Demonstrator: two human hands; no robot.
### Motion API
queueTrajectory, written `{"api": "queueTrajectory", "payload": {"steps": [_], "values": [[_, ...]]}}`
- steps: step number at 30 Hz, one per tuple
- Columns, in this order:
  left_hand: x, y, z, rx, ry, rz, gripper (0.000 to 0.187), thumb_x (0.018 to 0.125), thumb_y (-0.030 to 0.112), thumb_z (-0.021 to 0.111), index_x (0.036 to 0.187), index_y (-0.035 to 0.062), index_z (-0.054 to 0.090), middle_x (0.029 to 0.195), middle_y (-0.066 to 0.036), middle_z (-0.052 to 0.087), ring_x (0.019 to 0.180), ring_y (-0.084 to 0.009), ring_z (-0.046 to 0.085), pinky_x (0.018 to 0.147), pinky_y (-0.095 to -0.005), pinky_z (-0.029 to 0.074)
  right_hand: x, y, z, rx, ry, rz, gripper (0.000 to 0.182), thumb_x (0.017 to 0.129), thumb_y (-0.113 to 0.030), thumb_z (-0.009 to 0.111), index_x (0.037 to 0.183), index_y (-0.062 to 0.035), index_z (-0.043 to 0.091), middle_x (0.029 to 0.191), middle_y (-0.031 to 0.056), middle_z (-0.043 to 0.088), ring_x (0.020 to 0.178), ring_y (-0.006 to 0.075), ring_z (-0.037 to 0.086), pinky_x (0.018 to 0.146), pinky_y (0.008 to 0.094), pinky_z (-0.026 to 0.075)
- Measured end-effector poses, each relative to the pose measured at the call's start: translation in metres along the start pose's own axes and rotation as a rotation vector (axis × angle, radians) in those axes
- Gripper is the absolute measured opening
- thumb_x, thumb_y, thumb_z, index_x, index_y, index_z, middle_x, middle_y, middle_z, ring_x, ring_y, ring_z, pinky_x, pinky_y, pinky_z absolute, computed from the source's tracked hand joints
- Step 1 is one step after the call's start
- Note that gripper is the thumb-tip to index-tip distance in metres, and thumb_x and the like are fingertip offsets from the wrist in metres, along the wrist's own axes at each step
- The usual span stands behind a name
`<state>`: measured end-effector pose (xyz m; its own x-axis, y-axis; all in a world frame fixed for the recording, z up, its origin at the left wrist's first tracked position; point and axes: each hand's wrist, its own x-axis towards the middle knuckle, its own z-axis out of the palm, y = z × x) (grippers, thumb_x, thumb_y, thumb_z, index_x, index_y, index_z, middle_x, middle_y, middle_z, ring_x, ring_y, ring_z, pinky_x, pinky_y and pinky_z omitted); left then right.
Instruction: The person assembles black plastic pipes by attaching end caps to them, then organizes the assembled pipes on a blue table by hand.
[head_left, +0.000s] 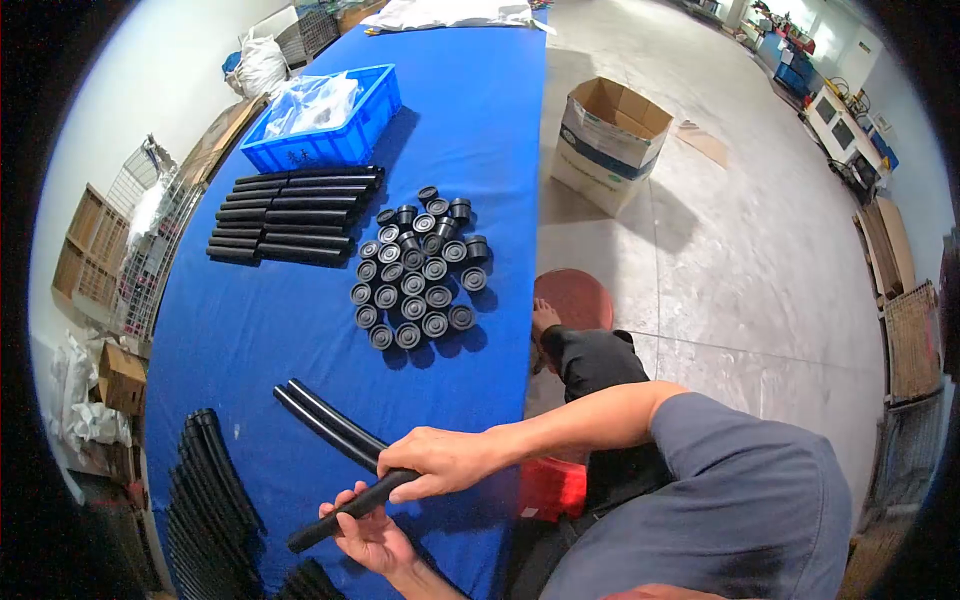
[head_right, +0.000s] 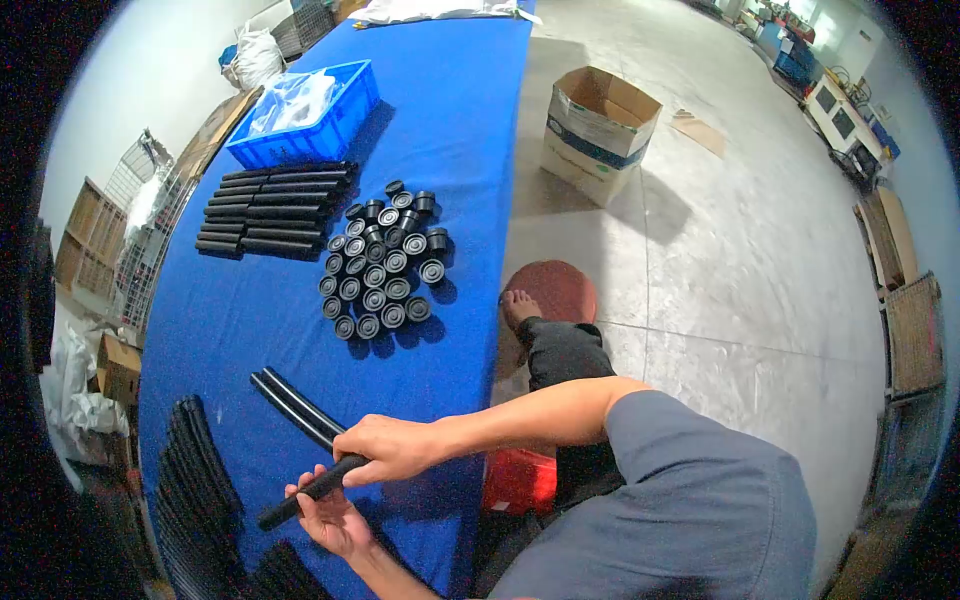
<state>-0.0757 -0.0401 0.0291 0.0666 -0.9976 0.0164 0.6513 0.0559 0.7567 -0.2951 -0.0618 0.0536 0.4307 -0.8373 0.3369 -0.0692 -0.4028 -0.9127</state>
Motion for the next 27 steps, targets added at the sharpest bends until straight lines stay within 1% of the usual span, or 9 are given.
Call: {"api": "queueTrajectory", "payload": {"steps": [3,6,10,13,18,19,22,25,27], "values": [[0.000,-0.003,0.000,0.026,0.014,0.020,0.027,0.101,0.020,0.062,0.126,0.0120,0.057,0.116,-0.011,0.070,0.109,-0.0292,0.070,0.087,-0.0447,0.065,-0.002,0.005,0.001,0.038,0.010,0.010,0.034,0.095,-0.031,0.068,0.102,0.0009,0.060,0.077,0.0163,0.059,0.073,0.0358,0.062,0.064,0.0448,0.046],[-0.002,0.000,0.001,-0.015,-0.060,-0.025,0.024,0.102,0.019,0.061,0.125,0.0098,0.059,0.119,-0.012,0.069,0.115,-0.0302,0.067,0.099,-0.0459,0.058,-0.003,0.006,0.003,0.027,0.046,-0.026,0.034,0.095,-0.031,0.068,0.103,0.0011,0.061,0.075,0.0153,0.059,0.070,0.0347,0.061,0.063,0.0441,0.046],[-0.003,-0.003,0.001,-0.034,-0.029,-0.042,0.023,0.102,0.019,0.061,0.123,0.0098,0.060,0.118,-0.012,0.069,0.116,-0.0299,0.066,0.100,-0.0454,0.058,-0.002,0.007,-0.002,0.088,-0.011,0.039,0.034,0.096,-0.031,0.067,0.103,0.0013,0.061,0.074,0.0146,0.059,0.068,0.0339,0.060,0.061,0.0435,0.045],[-0.002,-0.005,0.001,-0.074,-0.045,-0.051,0.021,0.102,0.019,0.061,0.121,0.0098,0.062,0.118,-0.012,0.068,0.116,-0.0301,0.066,0.100,-0.0459,0.058,-0.003,0.005,0.000,0.072,-0.003,0.060,0.034,0.096,-0.032,0.067,0.104,0.0006,0.060,0.078,0.0152,0.059,0.071,0.0340,0.060,0.060,0.0434,0.045],[-0.004,-0.005,0.009,-0.035,0.056,-0.030,0.022,0.101,0.019,0.062,0.122,0.0097,0.063,0.124,-0.014,0.067,0.115,-0.0307,0.067,0.099,-0.0469,0.058,-0.003,0.005,0.005,-0.228,0.133,-0.194,0.031,0.094,-0.027,0.069,0.107,-0.0002,0.060,0.083,0.0160,0.061,0.075,0.0344,0.062,0.060,0.0449,0.047],[-0.004,-0.004,0.006,-0.057,0.031,-0.058,0.023,0.101,0.019,0.062,0.122,0.0095,0.063,0.125,-0.015,0.067,0.115,-0.0311,0.067,0.099,-0.0472,0.058,-0.002,0.004,0.006,-0.307,0.151,-0.241,0.031,0.093,-0.025,0.069,0.108,-0.0002,0.060,0.084,0.0163,0.061,0.076,0.0345,0.062,0.060,0.0453,0.047],[-0.002,-0.005,-0.006,-0.110,0.001,-0.110,0.024,0.102,0.018,0.062,0.123,0.0079,0.062,0.125,-0.017,0.067,0.113,-0.0331,0.067,0.099,-0.0478,0.057,-0.005,0.003,0.012,-0.414,0.074,-0.228,0.031,0.092,-0.022,0.071,0.111,-0.0013,0.059,0.086,0.0152,0.060,0.077,0.0344,0.063,0.060,0.0453,0.049],[0.001,0.002,-0.004,-0.089,-0.058,-0.093,0.024,0.102,0.019,0.061,0.123,0.0075,0.062,0.123,-0.017,0.067,0.113,-0.0334,0.067,0.100,-0.0474,0.057,-0.002,0.003,0.004,-0.097,-0.113,0.059,0.034,0.091,-0.021,0.071,0.116,-0.0030,0.057,0.090,0.0135,0.059,0.078,0.0332,0.063,0.058,0.0447,0.051],[0.000,0.003,0.006,-0.068,-0.013,-0.072,0.025,0.102,0.019,0.062,0.124,0.0075,0.061,0.121,-0.017,0.068,0.112,-0.0330,0.067,0.100,-0.0472,0.057,0.002,0.012,0.006,-0.100,-0.045,-0.049,0.037,0.090,-0.022,0.071,0.119,-0.0038,0.056,0.092,0.0129,0.058,0.079,0.0329,0.064,0.058,0.0443,0.052]]}}
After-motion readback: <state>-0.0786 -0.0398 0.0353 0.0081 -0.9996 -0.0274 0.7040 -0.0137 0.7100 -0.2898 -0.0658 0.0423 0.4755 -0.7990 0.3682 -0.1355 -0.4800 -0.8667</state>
